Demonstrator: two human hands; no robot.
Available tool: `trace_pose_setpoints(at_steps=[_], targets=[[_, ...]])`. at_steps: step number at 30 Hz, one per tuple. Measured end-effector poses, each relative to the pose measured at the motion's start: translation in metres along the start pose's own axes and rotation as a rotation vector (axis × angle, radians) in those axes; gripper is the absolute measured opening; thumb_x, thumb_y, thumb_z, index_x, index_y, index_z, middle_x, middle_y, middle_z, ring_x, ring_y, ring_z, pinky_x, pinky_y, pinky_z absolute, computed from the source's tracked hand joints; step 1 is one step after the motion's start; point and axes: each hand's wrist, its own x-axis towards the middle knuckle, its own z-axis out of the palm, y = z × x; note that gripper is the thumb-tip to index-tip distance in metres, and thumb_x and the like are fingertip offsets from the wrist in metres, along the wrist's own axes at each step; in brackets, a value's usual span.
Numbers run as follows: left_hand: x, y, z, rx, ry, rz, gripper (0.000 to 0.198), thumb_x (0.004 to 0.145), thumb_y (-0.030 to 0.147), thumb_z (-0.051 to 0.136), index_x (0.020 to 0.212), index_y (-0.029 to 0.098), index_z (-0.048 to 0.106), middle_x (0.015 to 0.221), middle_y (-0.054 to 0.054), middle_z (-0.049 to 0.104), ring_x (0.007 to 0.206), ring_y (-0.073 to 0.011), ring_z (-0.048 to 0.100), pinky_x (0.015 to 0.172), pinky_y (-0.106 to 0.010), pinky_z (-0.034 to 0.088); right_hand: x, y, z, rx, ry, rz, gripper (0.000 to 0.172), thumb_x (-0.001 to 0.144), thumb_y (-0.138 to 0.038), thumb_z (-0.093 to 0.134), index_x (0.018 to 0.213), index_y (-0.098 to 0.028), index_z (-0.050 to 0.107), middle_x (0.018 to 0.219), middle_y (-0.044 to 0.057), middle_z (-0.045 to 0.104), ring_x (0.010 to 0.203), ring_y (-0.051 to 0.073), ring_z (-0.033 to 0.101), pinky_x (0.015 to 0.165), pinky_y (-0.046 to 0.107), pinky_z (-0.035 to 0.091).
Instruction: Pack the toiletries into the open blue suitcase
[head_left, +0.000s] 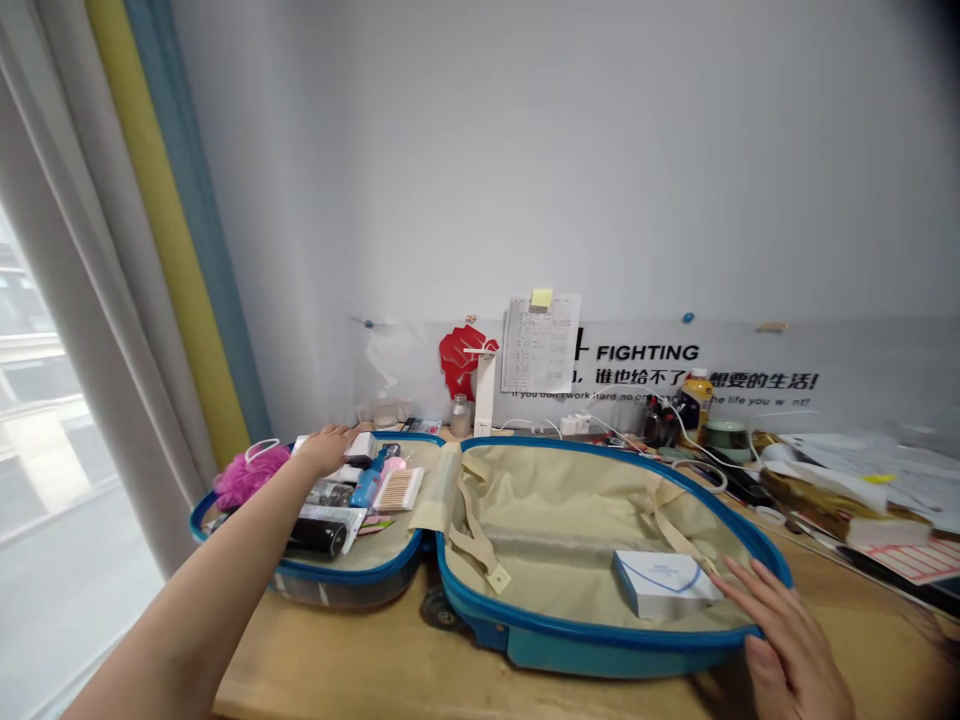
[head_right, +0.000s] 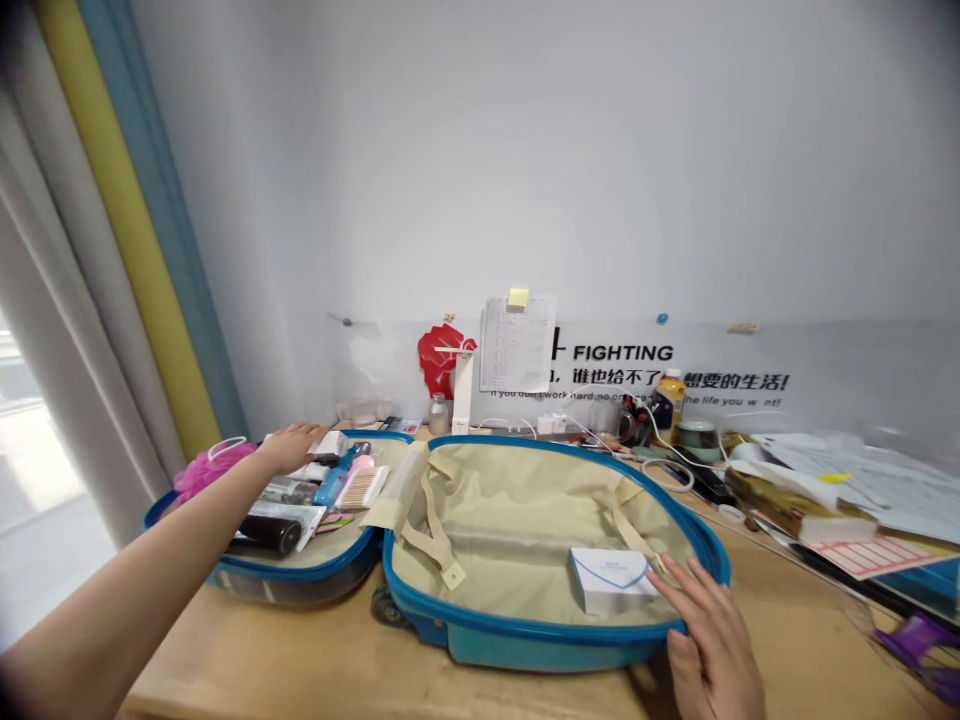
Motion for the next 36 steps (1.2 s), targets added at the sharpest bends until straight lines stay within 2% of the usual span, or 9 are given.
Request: trace_pose_setpoints(at_steps=[4,10,15,17,20,24,27,30,36], targets=[[0.011,0.001,-0.001,0.05,-0.023,0.016,0.052,0.082,0.01,0.047,0.133,0.018,0.048,0.131,-0.018,0.058,0.121,-0.0274,0.054,0.099,-0.039,0.038,0.0,-0.001,-0.002,-0.009,-0.005,0.001,0.038,0.095,-0.033,0.032,0.119,-0.02,0.059,0.126,0.011,0.061,0.127,0.029,0.05,0.104,0.047,0.039],[0.002,0.0,-0.003,0.107,0.039,0.029,0.051,0.082,0.006,0.041,0.133,0.012,0.046,0.13,-0.024,0.055,0.114,-0.0343,0.058,0.101,-0.057,0.032,0.001,-0.002,-0.004,0.001,-0.009,0.033,0.038,0.095,-0.036,0.034,0.119,-0.021,0.06,0.125,0.011,0.062,0.125,0.03,0.052,0.103,0.05,0.04],[-0.005,0.013,-0.036,0.127,0.18,0.143,0.054,0.086,0.011,0.041,0.14,0.011,0.038,0.14,-0.023,0.046,0.126,-0.0337,0.048,0.11,-0.053,0.023,0.0,-0.001,-0.002,0.016,0.014,0.034,0.038,0.095,-0.037,0.035,0.117,-0.021,0.061,0.123,0.01,0.064,0.124,0.029,0.053,0.103,0.048,0.041],[-0.008,0.035,-0.06,0.109,0.275,0.261,0.055,0.086,0.016,0.044,0.141,0.012,0.037,0.138,-0.021,0.048,0.128,-0.0322,0.045,0.111,-0.049,0.023,0.0,0.0,-0.003,0.01,0.016,0.025,0.038,0.095,-0.035,0.035,0.117,-0.021,0.061,0.124,0.009,0.063,0.125,0.029,0.053,0.102,0.047,0.042],[-0.021,0.088,-0.098,-0.054,0.41,0.549,0.06,0.085,0.023,0.048,0.143,0.013,0.034,0.13,-0.018,0.051,0.121,-0.0303,0.05,0.106,-0.044,0.033,0.001,0.0,-0.003,0.004,0.016,0.011,0.037,0.095,-0.034,0.034,0.117,-0.021,0.061,0.125,0.01,0.063,0.126,0.029,0.052,0.101,0.047,0.042],[-0.049,0.18,-0.122,-0.429,0.301,0.921,0.07,0.085,0.032,0.052,0.148,0.018,0.026,0.127,-0.015,0.05,0.114,-0.0257,0.053,0.096,-0.036,0.043,0.002,-0.002,-0.003,-0.001,-0.011,0.03,0.036,0.095,-0.035,0.035,0.116,-0.022,0.061,0.124,0.009,0.063,0.124,0.029,0.053,0.101,0.049,0.042],[-0.065,0.239,-0.112,-0.565,0.144,1.109,0.075,0.083,0.034,0.056,0.149,0.015,0.025,0.126,-0.016,0.05,0.116,-0.0265,0.051,0.099,-0.037,0.042,0.003,-0.004,-0.003,-0.004,-0.011,0.031,0.037,0.095,-0.035,0.034,0.117,-0.021,0.06,0.123,0.01,0.063,0.125,0.029,0.053,0.1,0.049,0.043],[-0.07,0.274,-0.088,-0.618,0.022,1.173,0.073,0.082,0.034,0.059,0.147,0.014,0.029,0.127,-0.016,0.051,0.12,-0.0278,0.049,0.103,-0.039,0.039,0.004,-0.005,-0.004,-0.01,-0.001,0.025,0.036,0.095,-0.034,0.033,0.117,-0.021,0.059,0.123,0.011,0.063,0.126,0.029,0.051,0.1,0.049,0.042],[-0.064,0.289,-0.054,-0.537,-0.102,1.117,0.077,0.081,0.037,0.062,0.147,0.016,0.028,0.128,-0.016,0.05,0.117,-0.028,0.052,0.1,-0.039,0.042,0.005,-0.008,-0.008,0.0,-0.025,0.031,0.035,0.095,-0.032,0.035,0.118,-0.022,0.059,0.125,0.01,0.062,0.126,0.028,0.051,0.099,0.047,0.044]])
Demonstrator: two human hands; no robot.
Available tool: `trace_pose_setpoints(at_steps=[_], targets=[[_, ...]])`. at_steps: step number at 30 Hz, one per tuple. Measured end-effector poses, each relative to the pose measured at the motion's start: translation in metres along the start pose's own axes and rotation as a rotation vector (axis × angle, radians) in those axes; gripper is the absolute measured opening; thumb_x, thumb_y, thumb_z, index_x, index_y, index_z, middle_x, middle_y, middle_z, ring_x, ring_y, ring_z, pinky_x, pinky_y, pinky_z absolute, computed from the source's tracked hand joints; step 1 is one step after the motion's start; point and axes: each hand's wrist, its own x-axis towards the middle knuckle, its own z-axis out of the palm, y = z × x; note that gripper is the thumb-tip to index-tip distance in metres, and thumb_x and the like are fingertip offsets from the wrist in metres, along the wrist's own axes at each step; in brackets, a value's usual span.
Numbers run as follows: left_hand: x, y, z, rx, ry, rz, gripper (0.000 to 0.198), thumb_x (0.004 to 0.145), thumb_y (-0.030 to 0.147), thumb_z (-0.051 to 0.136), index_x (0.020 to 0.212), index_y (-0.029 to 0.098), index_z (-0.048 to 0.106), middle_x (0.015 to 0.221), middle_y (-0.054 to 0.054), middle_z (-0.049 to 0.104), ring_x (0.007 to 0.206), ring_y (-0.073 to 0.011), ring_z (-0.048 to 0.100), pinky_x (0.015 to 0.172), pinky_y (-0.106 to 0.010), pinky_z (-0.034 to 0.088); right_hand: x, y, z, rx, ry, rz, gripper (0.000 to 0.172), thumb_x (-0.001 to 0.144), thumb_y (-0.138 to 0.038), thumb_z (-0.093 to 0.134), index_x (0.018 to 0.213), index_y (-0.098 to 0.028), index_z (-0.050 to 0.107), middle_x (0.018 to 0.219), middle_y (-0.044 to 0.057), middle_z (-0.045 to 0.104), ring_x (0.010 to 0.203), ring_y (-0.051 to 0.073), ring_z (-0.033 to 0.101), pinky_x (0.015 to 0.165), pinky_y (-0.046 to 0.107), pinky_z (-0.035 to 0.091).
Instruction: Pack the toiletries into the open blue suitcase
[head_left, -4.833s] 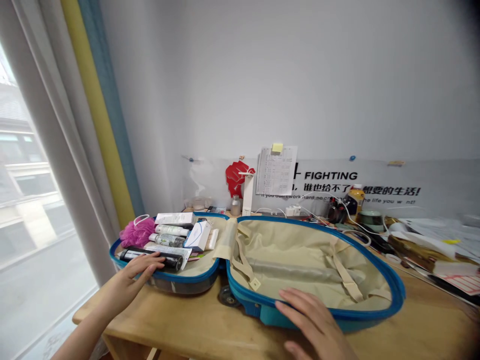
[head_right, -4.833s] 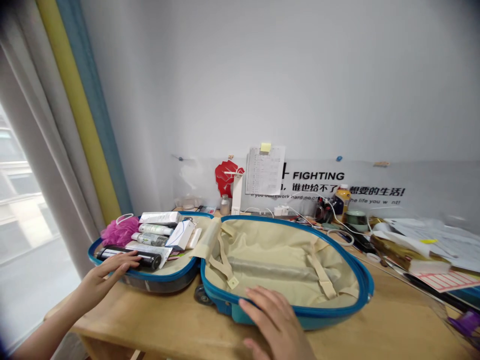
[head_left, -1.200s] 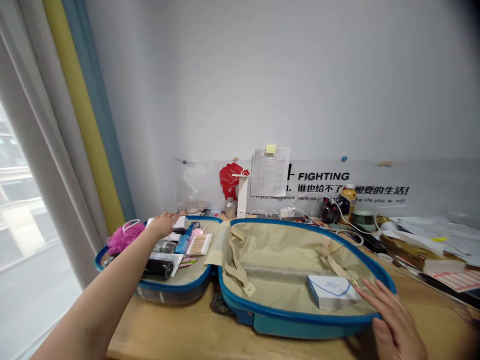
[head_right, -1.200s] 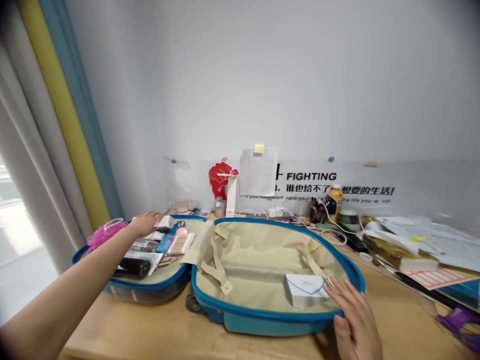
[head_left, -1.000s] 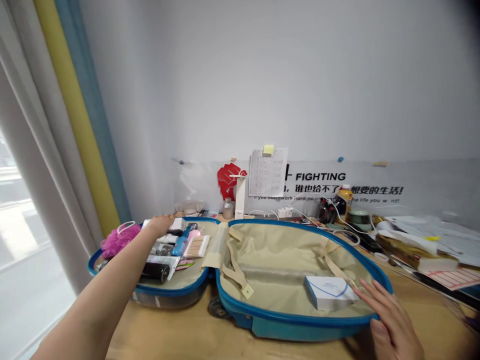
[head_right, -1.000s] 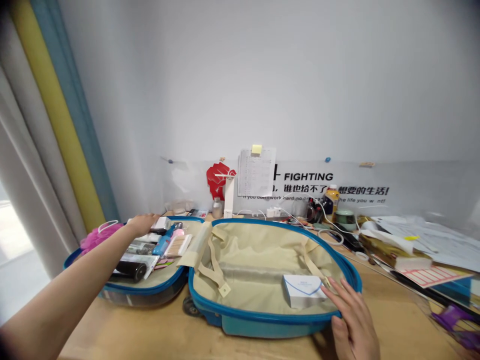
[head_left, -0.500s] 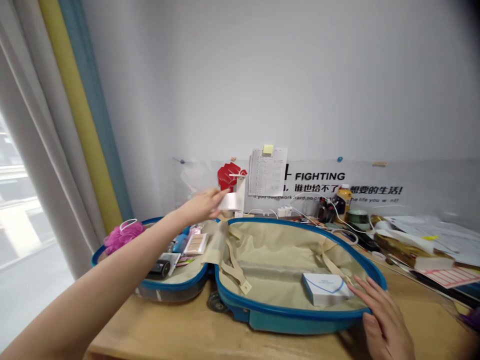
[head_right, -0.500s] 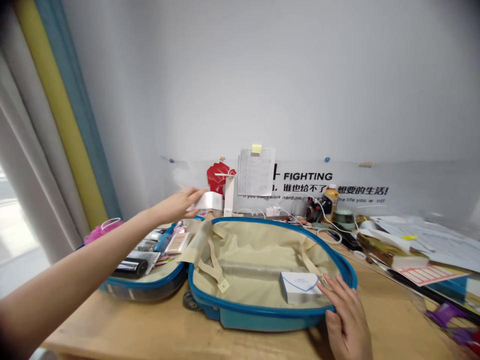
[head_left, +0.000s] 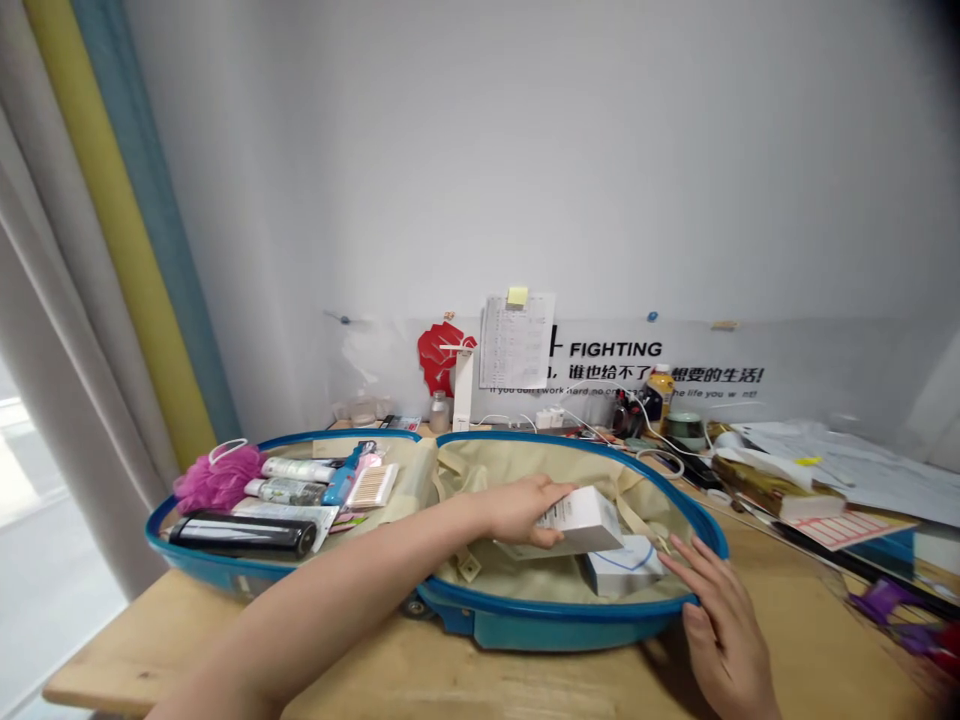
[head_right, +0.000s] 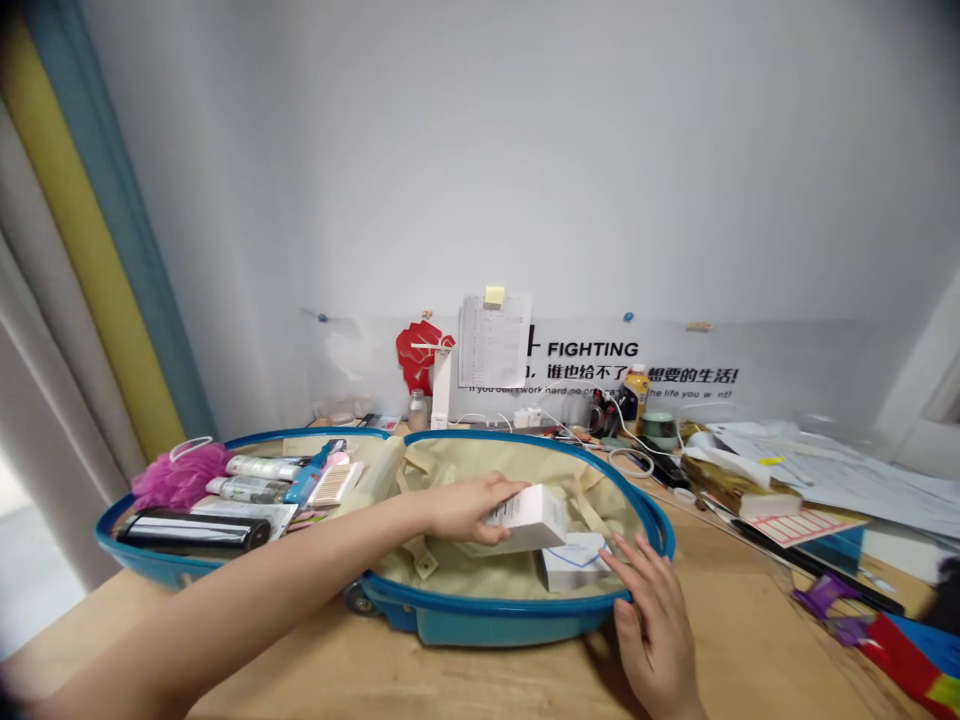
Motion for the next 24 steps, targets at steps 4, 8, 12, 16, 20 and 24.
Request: trace_pose_setpoints(at_steps=[4,8,12,16,20,24], targets=[[-0.003,0.001,0.0,0.044,-0.039,-0.047,0.078,0.081,0.038,0.061,0.147,0.014,0.026,0.129,-0.017,0.049,0.117,-0.0277,0.053,0.1,-0.036,0.042,0.001,-0.001,-0.001,0.013,0.002,0.004,0.035,0.095,-0.032,0.036,0.117,-0.023,0.06,0.125,0.009,0.063,0.126,0.028,0.052,0.1,0.048,0.043],[-0.006,0.007,0.005,0.099,-0.11,-0.083,0.079,0.082,0.04,0.061,0.147,0.012,0.026,0.129,-0.018,0.05,0.117,-0.0277,0.054,0.099,-0.034,0.043,0.0,-0.001,0.0,0.008,-0.004,0.003,0.035,0.095,-0.032,0.036,0.119,-0.022,0.059,0.126,0.01,0.062,0.126,0.028,0.051,0.101,0.048,0.042],[-0.007,0.006,0.012,0.184,-0.159,-0.114,0.079,0.082,0.04,0.061,0.148,0.013,0.025,0.131,-0.017,0.05,0.118,-0.0283,0.055,0.097,-0.034,0.044,-0.001,-0.001,0.001,0.0,0.01,-0.011,0.034,0.095,-0.031,0.035,0.117,-0.02,0.059,0.125,0.011,0.062,0.127,0.028,0.05,0.102,0.047,0.04],[-0.01,0.004,0.012,0.246,-0.208,-0.174,0.079,0.082,0.037,0.061,0.147,0.009,0.026,0.133,-0.022,0.05,0.119,-0.0313,0.055,0.094,-0.035,0.046,0.0,-0.002,0.001,-0.001,0.009,-0.016,0.034,0.095,-0.031,0.035,0.117,-0.02,0.058,0.125,0.011,0.062,0.127,0.027,0.05,0.103,0.047,0.04],[-0.011,0.002,0.015,0.3,-0.236,-0.187,0.074,0.081,0.036,0.062,0.144,0.012,0.032,0.13,-0.021,0.053,0.116,-0.0321,0.056,0.089,-0.037,0.048,0.002,-0.002,0.0,0.015,-0.003,-0.013,0.035,0.095,-0.031,0.035,0.118,-0.021,0.059,0.126,0.01,0.062,0.128,0.027,0.05,0.103,0.047,0.04],[-0.004,0.002,0.024,0.336,-0.278,-0.175,0.067,0.08,0.036,0.062,0.139,0.013,0.039,0.128,-0.02,0.056,0.115,-0.0312,0.056,0.086,-0.037,0.05,0.002,-0.002,0.0,0.036,0.002,0.012,0.035,0.095,-0.034,0.036,0.118,-0.022,0.06,0.125,0.009,0.062,0.126,0.027,0.051,0.103,0.048,0.041]])
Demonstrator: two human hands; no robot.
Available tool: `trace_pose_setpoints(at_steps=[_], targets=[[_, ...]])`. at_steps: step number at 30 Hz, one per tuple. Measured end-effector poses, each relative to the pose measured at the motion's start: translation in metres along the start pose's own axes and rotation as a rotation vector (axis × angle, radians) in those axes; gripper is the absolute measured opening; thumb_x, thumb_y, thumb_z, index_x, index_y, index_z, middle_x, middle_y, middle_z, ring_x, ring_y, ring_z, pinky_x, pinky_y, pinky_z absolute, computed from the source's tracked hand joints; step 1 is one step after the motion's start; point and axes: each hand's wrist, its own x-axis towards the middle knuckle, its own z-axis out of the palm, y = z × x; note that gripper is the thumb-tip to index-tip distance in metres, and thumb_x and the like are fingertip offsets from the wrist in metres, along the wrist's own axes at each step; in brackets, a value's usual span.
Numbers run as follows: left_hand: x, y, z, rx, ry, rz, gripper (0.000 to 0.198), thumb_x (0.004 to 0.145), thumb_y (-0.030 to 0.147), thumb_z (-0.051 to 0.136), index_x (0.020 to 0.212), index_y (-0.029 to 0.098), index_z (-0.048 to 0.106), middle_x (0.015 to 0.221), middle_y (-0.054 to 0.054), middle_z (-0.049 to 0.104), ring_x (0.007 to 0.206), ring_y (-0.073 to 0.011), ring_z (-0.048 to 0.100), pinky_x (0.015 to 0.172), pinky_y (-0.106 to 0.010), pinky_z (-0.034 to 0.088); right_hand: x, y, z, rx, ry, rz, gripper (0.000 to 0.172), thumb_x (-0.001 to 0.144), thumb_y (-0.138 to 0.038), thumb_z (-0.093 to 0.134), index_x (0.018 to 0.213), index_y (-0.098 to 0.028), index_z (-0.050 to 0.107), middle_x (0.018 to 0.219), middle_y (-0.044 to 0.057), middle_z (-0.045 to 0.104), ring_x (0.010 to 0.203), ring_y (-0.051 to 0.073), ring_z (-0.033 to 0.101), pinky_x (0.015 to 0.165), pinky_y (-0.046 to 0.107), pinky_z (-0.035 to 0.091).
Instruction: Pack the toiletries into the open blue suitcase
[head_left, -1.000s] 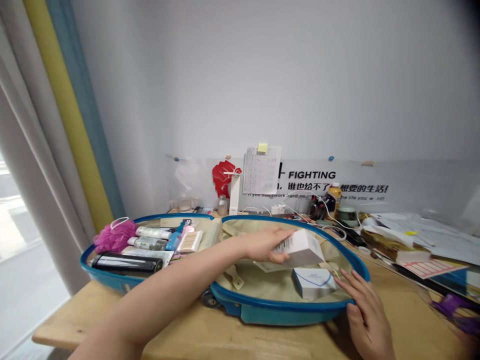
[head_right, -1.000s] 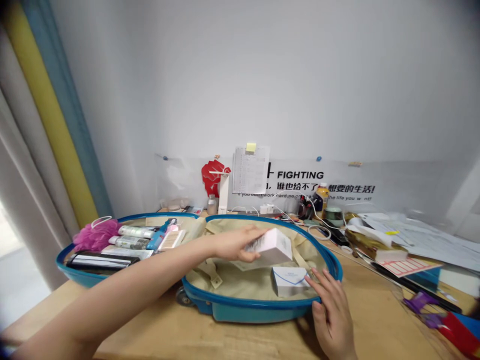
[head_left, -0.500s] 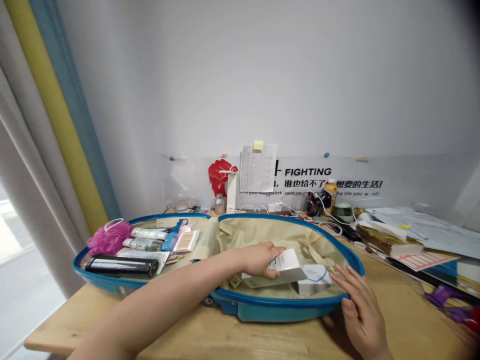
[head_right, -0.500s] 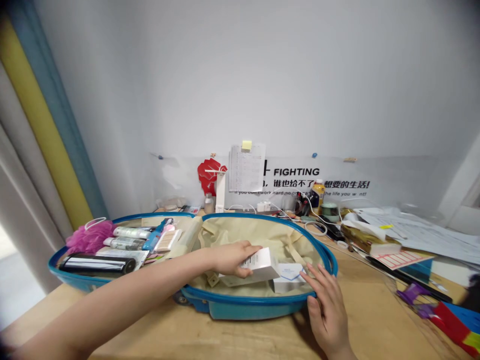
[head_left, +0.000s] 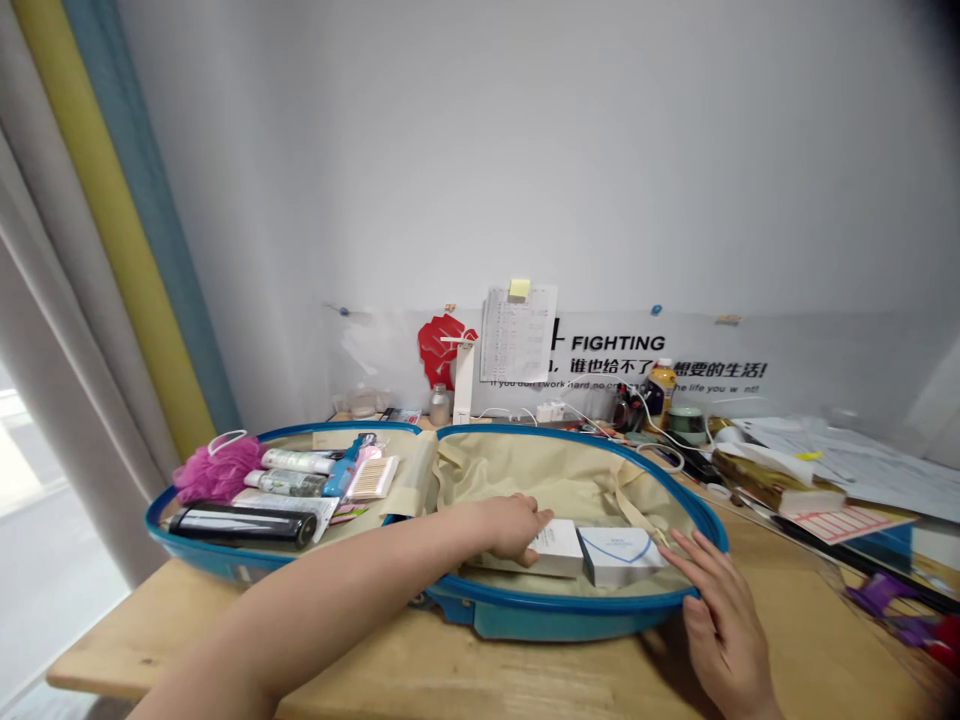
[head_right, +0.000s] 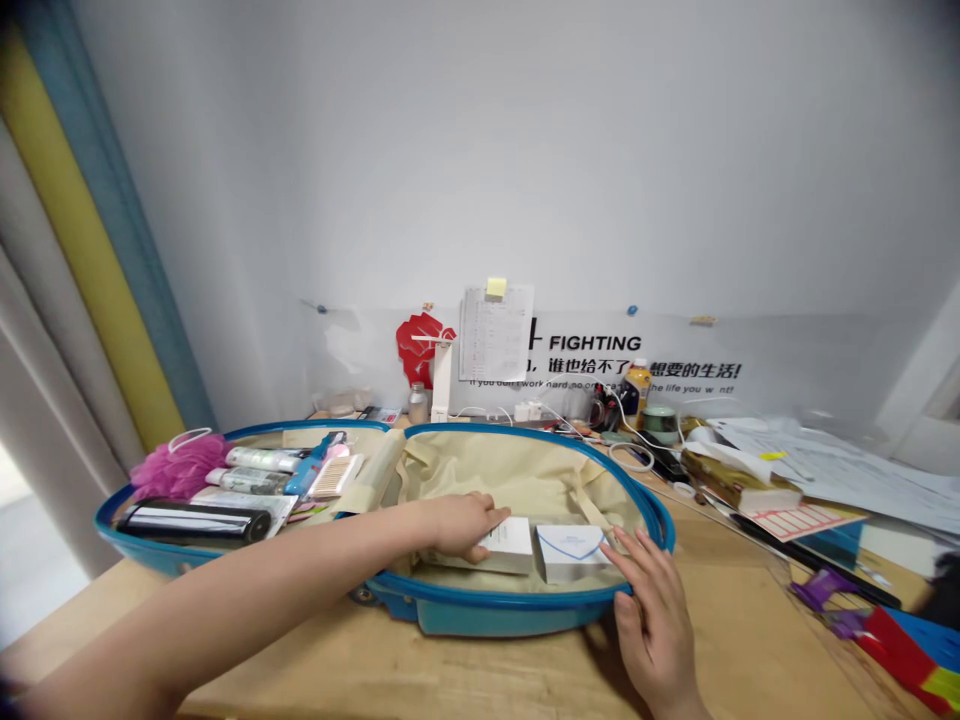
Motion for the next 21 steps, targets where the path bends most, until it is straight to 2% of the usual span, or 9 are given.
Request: trace_pose_setpoints(at_steps=[3,7,9,11,13,15,16,18,21], targets=[[0.007,0.004,0.002,0.013,-0.047,-0.013,0.061,0.083,0.036,0.061,0.137,0.013,0.043,0.13,-0.019,0.057,0.117,-0.0302,0.055,0.087,-0.037,0.049,-0.002,0.001,0.0,0.005,0.002,0.023,0.036,0.095,-0.036,0.036,0.117,-0.022,0.061,0.124,0.009,0.063,0.126,0.028,0.051,0.104,0.049,0.04],[0.008,0.004,-0.001,-0.014,-0.047,-0.025,0.061,0.085,0.041,0.06,0.137,0.013,0.044,0.131,-0.019,0.057,0.12,-0.0299,0.055,0.091,-0.037,0.048,-0.004,0.003,0.001,-0.018,-0.01,0.02,0.035,0.095,-0.034,0.035,0.117,-0.023,0.06,0.125,0.01,0.062,0.127,0.029,0.051,0.103,0.051,0.041],[0.0,0.0,-0.007,-0.052,-0.019,-0.027,0.067,0.085,0.046,0.061,0.14,0.015,0.041,0.138,-0.016,0.053,0.125,-0.0288,0.051,0.096,-0.036,0.046,-0.004,0.004,0.001,-0.019,-0.007,0.015,0.035,0.095,-0.032,0.035,0.117,-0.022,0.06,0.125,0.01,0.062,0.128,0.029,0.05,0.103,0.051,0.04],[-0.016,-0.01,-0.019,-0.095,0.051,-0.037,0.067,0.09,0.048,0.053,0.145,0.016,0.033,0.147,-0.015,0.045,0.133,-0.0258,0.044,0.104,-0.034,0.04,-0.004,0.004,0.002,-0.012,-0.01,0.005,0.034,0.095,-0.032,0.036,0.117,-0.021,0.059,0.126,0.01,0.061,0.128,0.029,0.049,0.103,0.05,0.04],[-0.042,-0.028,-0.031,-0.152,0.174,-0.087,0.056,0.097,0.042,0.038,0.146,0.016,0.031,0.15,-0.012,0.041,0.136,-0.0215,0.039,0.11,-0.032,0.033,-0.003,0.004,0.002,-0.001,-0.006,-0.002,0.034,0.095,-0.031,0.036,0.117,-0.02,0.059,0.125,0.011,0.061,0.128,0.029,0.049,0.103,0.05,0.04],[-0.077,-0.052,-0.041,-0.2,0.273,-0.223,0.046,0.098,0.032,0.03,0.14,0.018,0.041,0.145,-0.008,0.047,0.134,-0.019,0.041,0.111,-0.031,0.03,-0.003,0.005,0.002,0.0,0.001,-0.004,0.034,0.095,-0.031,0.036,0.117,-0.02,0.059,0.124,0.011,0.062,0.127,0.029,0.05,0.104,0.049,0.04],[-0.098,-0.065,-0.043,-0.211,0.286,-0.324,0.043,0.096,0.027,0.03,0.134,0.019,0.048,0.14,-0.007,0.052,0.13,-0.0191,0.045,0.109,-0.031,0.032,-0.003,0.005,0.002,-0.002,0.003,-0.004,0.034,0.095,-0.032,0.036,0.117,-0.021,0.06,0.123,0.011,0.062,0.127,0.029,0.05,0.104,0.049,0.039],[-0.144,-0.091,-0.043,-0.209,0.204,-0.522,0.039,0.089,0.02,0.034,0.118,0.018,0.059,0.127,-0.008,0.061,0.118,-0.0218,0.053,0.103,-0.034,0.038,-0.003,0.005,0.002,-0.009,-0.006,-0.004,0.035,0.094,-0.032,0.036,0.117,-0.02,0.06,0.124,0.01,0.062,0.127,0.03,0.05,0.104,0.049,0.039],[-0.212,-0.121,-0.03,-0.216,0.064,-0.643,0.035,0.068,0.02,0.052,0.1,0.016,0.065,0.105,-0.009,0.068,0.098,-0.0274,0.061,0.089,-0.038,0.047,-0.004,0.005,0.002,-0.005,-0.001,-0.005,0.035,0.094,-0.032,0.036,0.117,-0.02,0.06,0.124,0.01,0.062,0.127,0.03,0.05,0.105,0.049,0.038]])
